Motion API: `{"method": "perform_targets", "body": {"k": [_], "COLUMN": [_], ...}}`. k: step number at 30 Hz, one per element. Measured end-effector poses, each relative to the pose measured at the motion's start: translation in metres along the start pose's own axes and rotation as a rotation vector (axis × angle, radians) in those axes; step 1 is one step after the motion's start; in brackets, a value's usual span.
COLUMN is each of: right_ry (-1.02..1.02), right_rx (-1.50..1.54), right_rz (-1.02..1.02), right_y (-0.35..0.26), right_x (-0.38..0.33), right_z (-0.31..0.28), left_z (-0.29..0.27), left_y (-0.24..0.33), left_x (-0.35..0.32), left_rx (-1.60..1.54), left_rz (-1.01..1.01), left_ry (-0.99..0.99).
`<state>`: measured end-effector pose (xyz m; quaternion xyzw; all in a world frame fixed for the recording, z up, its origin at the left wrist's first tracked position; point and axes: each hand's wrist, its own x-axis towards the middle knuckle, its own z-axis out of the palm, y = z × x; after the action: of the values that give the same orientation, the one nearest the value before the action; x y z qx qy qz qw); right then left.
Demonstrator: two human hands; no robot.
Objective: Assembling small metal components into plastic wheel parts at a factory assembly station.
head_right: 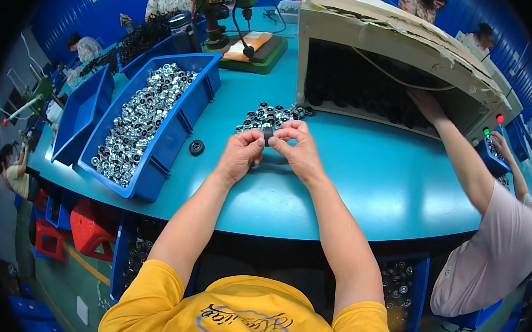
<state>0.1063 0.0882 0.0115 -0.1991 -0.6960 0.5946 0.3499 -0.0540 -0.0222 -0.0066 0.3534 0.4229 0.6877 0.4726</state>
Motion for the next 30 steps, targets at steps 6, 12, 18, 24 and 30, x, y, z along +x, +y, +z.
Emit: {"method": "perform_targets", "body": {"k": [6,12,18,24,30], "right_ry": [-0.010,0.068,0.079,0.089,0.017], "right_rx": [-0.206,-0.338,-0.376,-0.488,-0.178], "right_rz": [-0.087,-0.255,-0.279,-0.326,-0.151], "right_y": [-0.007,-0.011,-0.018,-0.020,-0.007], "right_x": [-0.003,-0.005,-0.008,-0.007,-0.007], "right_z": [0.005,0.004,0.010,0.010,0.010], "left_z": [0.000,0.005,0.003,0.005,0.006], "left_y": [-0.005,0.002,-0.004,-0.001,0.007], "left_x": [0.001,-0.003,0.000,-0.002,-0.005], "left_rx": [-0.149,0.007,-0.080,-0.093,0.050], "left_rz": [-0.051,-0.058,-0.011,-0.003,0.020], "left_ry": [-0.042,0.005,0.077,0.064,0.007]}}
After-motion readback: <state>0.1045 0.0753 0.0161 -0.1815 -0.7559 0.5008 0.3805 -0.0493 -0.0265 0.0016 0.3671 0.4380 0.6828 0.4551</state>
